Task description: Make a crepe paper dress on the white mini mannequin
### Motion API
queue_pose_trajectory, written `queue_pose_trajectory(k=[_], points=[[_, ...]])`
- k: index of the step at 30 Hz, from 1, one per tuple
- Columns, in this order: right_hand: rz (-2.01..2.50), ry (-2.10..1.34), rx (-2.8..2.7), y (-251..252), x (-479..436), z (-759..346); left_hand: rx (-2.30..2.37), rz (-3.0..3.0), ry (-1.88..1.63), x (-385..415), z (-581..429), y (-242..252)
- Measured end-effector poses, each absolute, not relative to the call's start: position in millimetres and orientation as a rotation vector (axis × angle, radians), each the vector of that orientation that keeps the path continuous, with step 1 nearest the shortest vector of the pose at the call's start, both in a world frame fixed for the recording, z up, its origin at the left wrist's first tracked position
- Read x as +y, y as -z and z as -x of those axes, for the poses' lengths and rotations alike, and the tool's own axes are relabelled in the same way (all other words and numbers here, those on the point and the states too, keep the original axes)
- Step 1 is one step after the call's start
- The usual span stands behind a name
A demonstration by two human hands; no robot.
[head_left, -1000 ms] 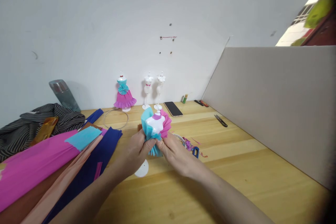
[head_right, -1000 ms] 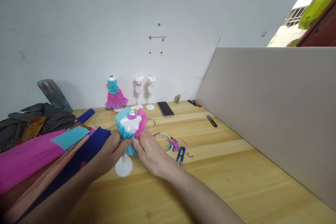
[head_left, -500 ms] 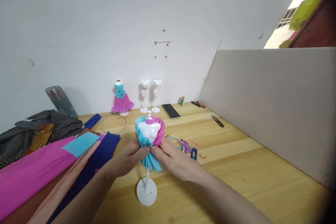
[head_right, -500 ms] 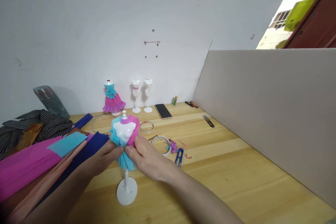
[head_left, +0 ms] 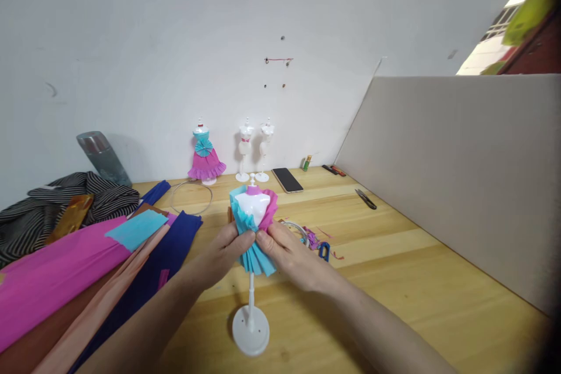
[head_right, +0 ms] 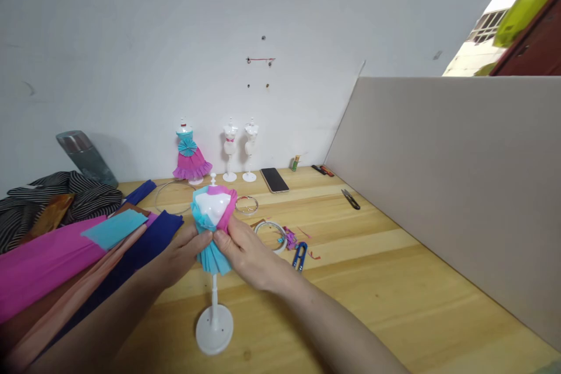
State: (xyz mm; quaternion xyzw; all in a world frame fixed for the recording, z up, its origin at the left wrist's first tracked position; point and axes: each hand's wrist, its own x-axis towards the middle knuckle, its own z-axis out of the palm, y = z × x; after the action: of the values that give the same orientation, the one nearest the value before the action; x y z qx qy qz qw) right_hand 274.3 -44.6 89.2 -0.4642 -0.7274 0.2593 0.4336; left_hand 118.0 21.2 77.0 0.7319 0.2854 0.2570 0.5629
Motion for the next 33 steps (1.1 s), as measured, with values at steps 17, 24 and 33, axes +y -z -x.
queue_pose_trajectory(k=[17, 24, 33], points=[[1.091, -1.112, -1.59, -86.7, -41.8, -276.3, 0.479, -1.384, -0.596, 22.2, -124.0, -64.8], [0.877, -1.532, -1.187, -86.3, -37.6, -275.2, 0.437, -1.376, -0.517, 21.2, -127.2, -68.3], [0.869, -1.498, -1.081, -84.4, -33.1, -275.8, 0.55, -1.521, -0.488, 23.8, -128.8, -71.4]])
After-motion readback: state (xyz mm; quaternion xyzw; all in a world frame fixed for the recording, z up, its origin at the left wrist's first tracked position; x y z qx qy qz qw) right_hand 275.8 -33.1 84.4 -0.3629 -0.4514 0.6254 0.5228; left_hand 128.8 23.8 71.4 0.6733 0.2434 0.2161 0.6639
